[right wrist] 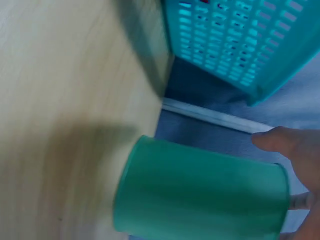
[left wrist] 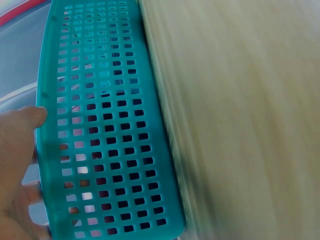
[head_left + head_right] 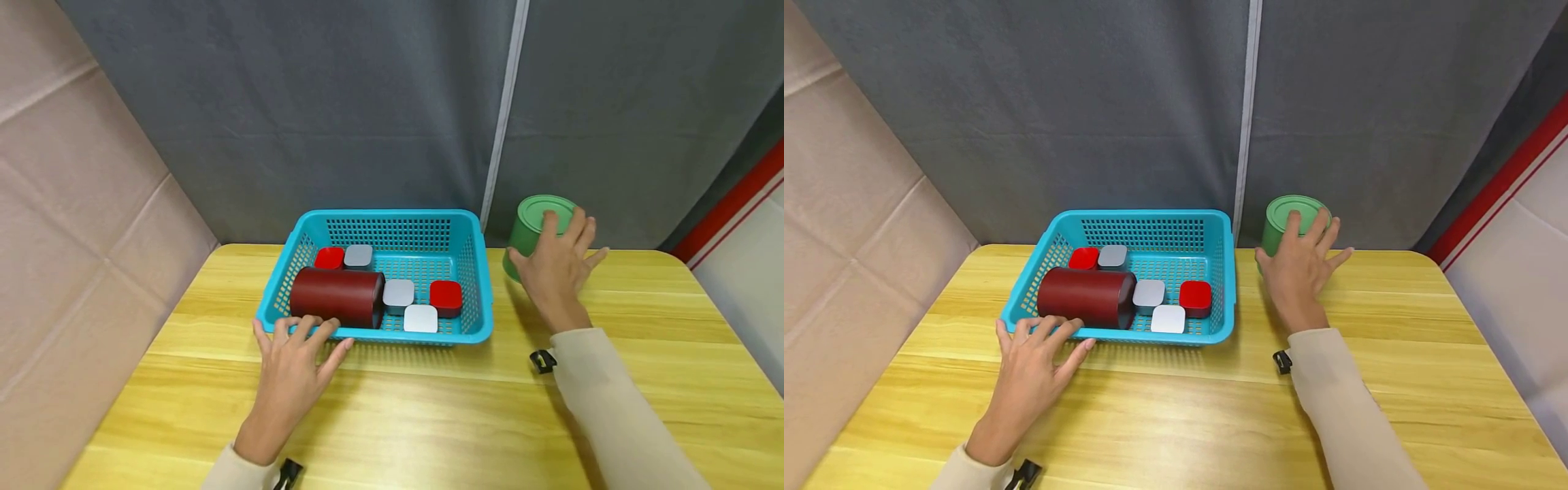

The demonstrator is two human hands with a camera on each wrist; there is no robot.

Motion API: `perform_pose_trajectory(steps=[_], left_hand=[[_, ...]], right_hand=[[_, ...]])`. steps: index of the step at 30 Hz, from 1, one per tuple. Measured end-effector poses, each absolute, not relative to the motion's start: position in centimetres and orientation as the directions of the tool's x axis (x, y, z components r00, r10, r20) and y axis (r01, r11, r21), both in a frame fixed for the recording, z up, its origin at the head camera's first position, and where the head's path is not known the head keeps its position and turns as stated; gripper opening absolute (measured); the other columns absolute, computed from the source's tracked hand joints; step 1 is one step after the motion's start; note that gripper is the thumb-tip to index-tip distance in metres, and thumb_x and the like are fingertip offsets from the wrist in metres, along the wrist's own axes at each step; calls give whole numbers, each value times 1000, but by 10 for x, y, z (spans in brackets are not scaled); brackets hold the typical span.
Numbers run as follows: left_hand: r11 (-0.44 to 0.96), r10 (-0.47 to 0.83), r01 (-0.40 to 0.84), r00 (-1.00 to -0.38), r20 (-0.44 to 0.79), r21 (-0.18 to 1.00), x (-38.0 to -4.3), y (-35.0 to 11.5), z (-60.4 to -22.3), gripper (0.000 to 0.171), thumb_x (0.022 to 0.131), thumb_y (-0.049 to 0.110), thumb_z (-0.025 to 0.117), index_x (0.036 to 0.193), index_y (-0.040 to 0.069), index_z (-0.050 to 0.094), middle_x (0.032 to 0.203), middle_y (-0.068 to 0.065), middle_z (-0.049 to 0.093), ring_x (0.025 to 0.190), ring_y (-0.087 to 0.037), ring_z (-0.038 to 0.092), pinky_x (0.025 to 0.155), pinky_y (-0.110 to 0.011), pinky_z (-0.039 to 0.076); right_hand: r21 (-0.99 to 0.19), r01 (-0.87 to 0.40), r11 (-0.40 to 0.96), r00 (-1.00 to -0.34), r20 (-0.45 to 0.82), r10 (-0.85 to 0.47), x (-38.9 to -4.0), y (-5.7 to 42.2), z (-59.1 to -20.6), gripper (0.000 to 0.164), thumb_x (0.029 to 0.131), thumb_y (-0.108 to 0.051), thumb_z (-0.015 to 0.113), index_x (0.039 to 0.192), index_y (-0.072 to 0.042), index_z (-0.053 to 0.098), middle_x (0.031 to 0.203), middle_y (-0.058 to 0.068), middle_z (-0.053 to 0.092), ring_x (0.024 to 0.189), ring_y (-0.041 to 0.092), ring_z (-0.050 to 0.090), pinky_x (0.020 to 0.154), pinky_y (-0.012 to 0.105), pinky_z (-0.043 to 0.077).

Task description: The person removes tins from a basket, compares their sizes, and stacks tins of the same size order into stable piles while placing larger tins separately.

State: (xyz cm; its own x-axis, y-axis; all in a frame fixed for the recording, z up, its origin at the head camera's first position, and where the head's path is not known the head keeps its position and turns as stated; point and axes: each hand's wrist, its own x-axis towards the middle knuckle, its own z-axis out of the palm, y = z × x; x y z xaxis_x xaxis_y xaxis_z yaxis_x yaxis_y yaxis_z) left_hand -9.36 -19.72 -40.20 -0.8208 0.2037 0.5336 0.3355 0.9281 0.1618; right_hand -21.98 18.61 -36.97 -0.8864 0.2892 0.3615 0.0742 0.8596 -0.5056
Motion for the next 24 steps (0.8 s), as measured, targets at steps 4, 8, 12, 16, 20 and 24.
perform_pose_trajectory(steps=[4, 8, 12, 16, 20, 24], left_hand=[[928, 205, 336, -821, 532, 161, -94, -197, -402, 37, 93, 48, 74, 113, 17, 79, 107, -9, 73, 109, -42, 59, 104, -94, 12], [928, 200, 333, -824, 530, 167, -94, -197, -401, 36, 92, 47, 76, 112, 17, 79, 107, -9, 73, 109, -42, 59, 105, -94, 12], [929, 198, 330, -825, 529, 168, -94, -197, -401, 36, 91, 46, 77, 112, 18, 79, 107, -9, 73, 109, -42, 59, 104, -94, 12], [930, 198, 329, -826, 528, 166, -93, -196, -401, 36, 91, 46, 77, 112, 18, 79, 107, -9, 73, 109, -42, 59, 104, -94, 12], [930, 198, 327, -827, 526, 165, -93, -196, -400, 36, 91, 46, 77, 112, 17, 79, 107, -9, 73, 109, -43, 59, 104, -94, 12], [931, 196, 326, -829, 524, 167, -94, -196, -400, 36, 91, 46, 77, 112, 17, 79, 107, -9, 73, 110, -43, 59, 105, -94, 11]], right_hand=[[-470, 20, 883, -887, 400, 233, -214, 184, -360, 80, 88, -29, 82, 152, -2, 41, 165, 30, 18, 155, 53, 14, 111, 90, 7], [-439, -20, 898, -901, 397, 174, -209, 180, -348, 78, 89, -31, 81, 151, -3, 42, 166, 29, 18, 155, 53, 15, 111, 90, 8], [-425, -59, 903, -913, 389, 124, -204, 174, -336, 77, 89, -33, 81, 151, -5, 44, 168, 28, 18, 156, 53, 15, 111, 90, 9], [-403, -107, 909, -910, 408, 74, -198, 166, -326, 76, 89, -33, 82, 151, -7, 47, 165, 28, 24, 154, 53, 21, 112, 89, 13], [-348, -152, 925, -913, 409, 3, -193, 158, -316, 79, 87, -33, 84, 152, -9, 48, 164, 29, 28, 153, 52, 24, 111, 89, 17], [-284, -193, 939, -931, 356, -84, -189, 149, -306, 82, 87, -36, 85, 155, -11, 46, 165, 28, 27, 153, 52, 25, 109, 89, 20]])
